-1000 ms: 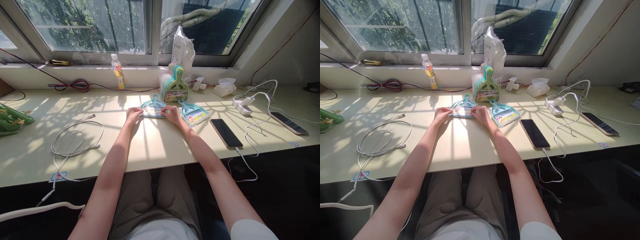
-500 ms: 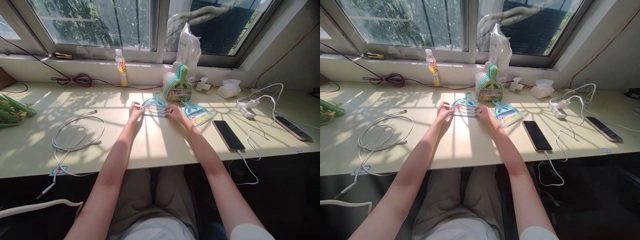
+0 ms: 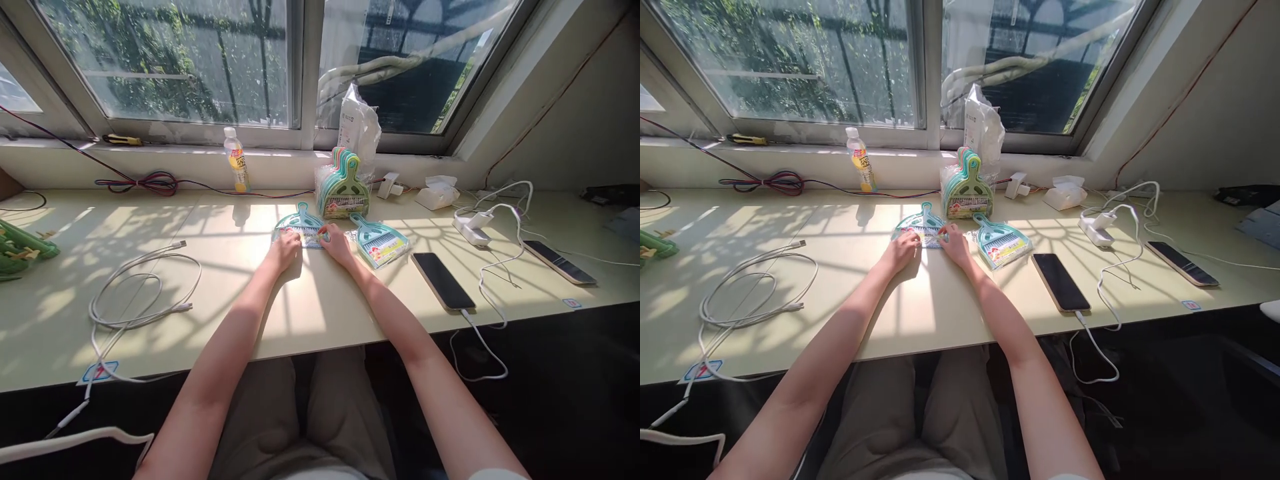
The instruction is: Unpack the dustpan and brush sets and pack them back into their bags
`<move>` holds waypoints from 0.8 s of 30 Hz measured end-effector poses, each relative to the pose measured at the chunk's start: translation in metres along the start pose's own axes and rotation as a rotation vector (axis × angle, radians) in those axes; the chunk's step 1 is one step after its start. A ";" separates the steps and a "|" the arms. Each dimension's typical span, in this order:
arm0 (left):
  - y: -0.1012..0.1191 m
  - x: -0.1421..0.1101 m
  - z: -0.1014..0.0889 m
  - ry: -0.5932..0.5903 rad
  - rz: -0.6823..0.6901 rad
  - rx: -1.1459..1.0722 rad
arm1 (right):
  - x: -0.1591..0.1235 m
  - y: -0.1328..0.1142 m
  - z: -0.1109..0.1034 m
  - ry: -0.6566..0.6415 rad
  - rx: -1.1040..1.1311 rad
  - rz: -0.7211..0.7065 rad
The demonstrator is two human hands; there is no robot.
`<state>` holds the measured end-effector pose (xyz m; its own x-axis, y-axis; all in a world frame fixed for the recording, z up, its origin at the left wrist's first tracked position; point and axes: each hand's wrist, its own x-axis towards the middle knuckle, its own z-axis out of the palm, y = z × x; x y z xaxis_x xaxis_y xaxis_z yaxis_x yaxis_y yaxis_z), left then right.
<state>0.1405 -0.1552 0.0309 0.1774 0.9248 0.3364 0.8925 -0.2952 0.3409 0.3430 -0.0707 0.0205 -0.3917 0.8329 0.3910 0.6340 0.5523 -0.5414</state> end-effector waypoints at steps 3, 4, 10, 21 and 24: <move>0.000 0.001 0.002 -0.003 -0.051 -0.002 | -0.006 -0.017 0.001 -0.022 -0.185 -0.124; 0.000 0.001 0.002 0.007 -0.069 0.001 | -0.008 -0.024 0.003 -0.038 -0.243 -0.198; 0.000 -0.001 -0.004 0.015 -0.110 -0.033 | -0.009 -0.040 0.014 -0.203 -0.337 -0.367; -0.008 0.002 0.016 0.117 -0.291 0.064 | 0.001 -0.029 0.010 -0.205 -0.341 -0.266; -0.022 0.006 0.009 0.066 -0.259 0.157 | 0.011 -0.039 0.017 -0.240 -0.410 -0.277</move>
<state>0.1257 -0.1411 0.0177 -0.0875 0.9452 0.3145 0.9587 -0.0059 0.2845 0.3027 -0.0824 0.0336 -0.6918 0.6694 0.2709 0.6743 0.7330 -0.0894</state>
